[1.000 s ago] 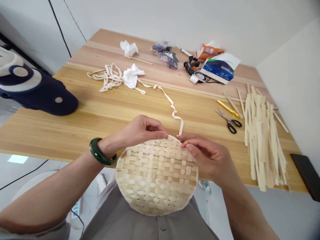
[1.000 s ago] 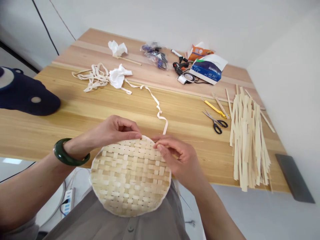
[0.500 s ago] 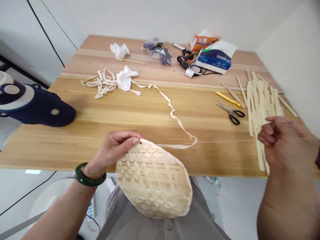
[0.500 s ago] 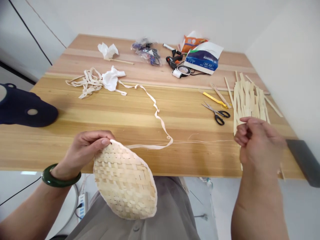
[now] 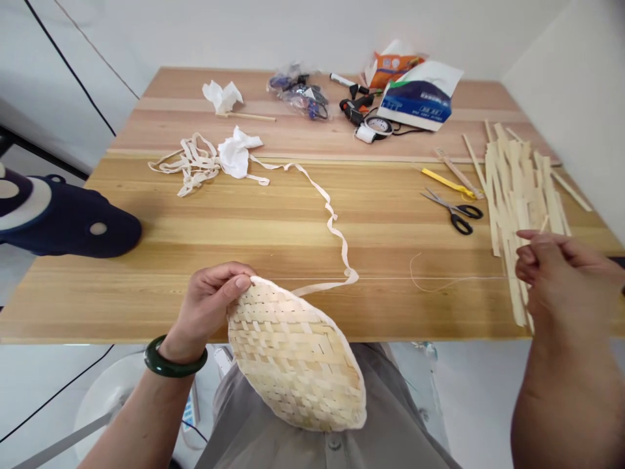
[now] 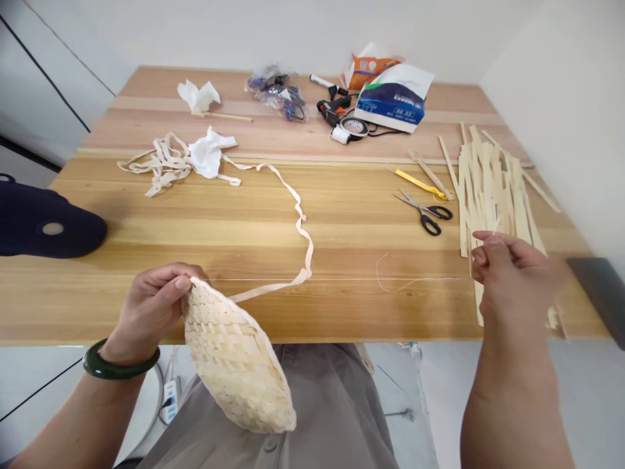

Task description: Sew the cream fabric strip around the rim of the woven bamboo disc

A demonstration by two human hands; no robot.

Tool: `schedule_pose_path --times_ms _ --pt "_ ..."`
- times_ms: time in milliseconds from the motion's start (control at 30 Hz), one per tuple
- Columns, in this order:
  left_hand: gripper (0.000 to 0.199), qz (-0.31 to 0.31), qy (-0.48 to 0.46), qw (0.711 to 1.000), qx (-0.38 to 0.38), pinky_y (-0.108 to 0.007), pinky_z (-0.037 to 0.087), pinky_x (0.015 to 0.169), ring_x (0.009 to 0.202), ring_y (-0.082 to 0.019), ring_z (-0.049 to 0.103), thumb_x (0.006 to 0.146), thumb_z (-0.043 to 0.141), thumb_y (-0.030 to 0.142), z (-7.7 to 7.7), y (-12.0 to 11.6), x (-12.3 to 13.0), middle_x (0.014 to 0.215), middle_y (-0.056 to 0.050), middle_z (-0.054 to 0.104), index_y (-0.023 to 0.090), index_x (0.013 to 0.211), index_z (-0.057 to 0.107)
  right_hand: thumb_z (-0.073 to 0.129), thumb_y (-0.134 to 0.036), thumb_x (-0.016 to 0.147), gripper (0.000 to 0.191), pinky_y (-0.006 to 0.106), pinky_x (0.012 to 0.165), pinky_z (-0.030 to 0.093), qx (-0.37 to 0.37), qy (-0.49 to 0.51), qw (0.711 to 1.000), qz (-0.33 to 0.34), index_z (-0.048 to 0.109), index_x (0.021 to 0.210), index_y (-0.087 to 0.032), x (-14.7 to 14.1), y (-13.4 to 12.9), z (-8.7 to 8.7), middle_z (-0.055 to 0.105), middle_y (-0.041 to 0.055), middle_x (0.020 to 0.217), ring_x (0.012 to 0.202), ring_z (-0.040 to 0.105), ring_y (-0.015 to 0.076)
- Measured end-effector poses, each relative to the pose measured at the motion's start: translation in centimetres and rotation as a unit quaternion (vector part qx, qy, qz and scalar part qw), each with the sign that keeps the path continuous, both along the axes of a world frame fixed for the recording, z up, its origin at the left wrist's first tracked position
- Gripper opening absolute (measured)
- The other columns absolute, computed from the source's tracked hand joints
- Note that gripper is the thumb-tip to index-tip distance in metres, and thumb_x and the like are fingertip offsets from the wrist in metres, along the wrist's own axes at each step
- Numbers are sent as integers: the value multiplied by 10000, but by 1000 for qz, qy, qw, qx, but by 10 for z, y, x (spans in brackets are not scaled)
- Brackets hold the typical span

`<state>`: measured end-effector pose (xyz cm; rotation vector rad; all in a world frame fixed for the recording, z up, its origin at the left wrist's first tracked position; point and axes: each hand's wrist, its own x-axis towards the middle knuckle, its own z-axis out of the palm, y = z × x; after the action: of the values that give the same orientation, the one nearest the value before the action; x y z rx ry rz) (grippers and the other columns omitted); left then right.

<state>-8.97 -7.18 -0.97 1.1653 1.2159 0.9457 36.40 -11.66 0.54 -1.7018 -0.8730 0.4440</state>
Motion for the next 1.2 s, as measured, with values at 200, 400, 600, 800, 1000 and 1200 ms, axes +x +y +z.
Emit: schedule_pose_path --times_ms 200,400,600,800,1000,1200 --pt "338 -34 -34 999 14 -254 453 500 558 -163 592 712 784 520 7 1 1 629 -31 683 189 676 729 752 -414 758 254 271 444 232 -166 118 966 157 758 871 -186 -70 -7 -3 499 1 565 494 412 98" --pt "306 -56 -24 997 37 -235 430 440 516 -152 595 743 763 516 13 -1 0 627 -27 709 214 694 754 579 -355 859 219 208 454 313 -268 192 840 430 678 877 -161 -171 -23 -14 488 -42 522 482 418 90" --pt "157 -91 -61 991 77 -269 522 514 549 -182 655 806 741 402 26 -9 0 650 -17 733 261 748 779 503 -138 837 132 177 375 292 -310 279 789 452 630 838 -174 -235 -9 -28 539 -53 510 394 394 71" --pt "166 -117 -69 986 101 -258 486 506 530 -171 636 812 742 377 34 -15 -3 636 -26 727 231 744 781 457 -96 836 195 218 376 405 -277 448 751 399 504 674 -193 -293 26 -29 548 -37 487 364 480 100" --pt "226 -41 -27 998 29 -207 439 499 531 -126 590 751 789 428 25 -12 -4 634 -24 710 207 706 780 564 -289 849 149 246 567 513 -127 494 781 360 605 954 -192 -296 42 -26 625 -28 706 560 583 103" --pt "175 -13 6 1000 -17 -199 467 655 719 -120 584 791 758 381 8 -1 10 792 -20 683 213 765 799 668 -374 803 208 232 635 461 -42 435 817 377 667 867 -176 -280 47 -35 656 -1 748 665 580 106"
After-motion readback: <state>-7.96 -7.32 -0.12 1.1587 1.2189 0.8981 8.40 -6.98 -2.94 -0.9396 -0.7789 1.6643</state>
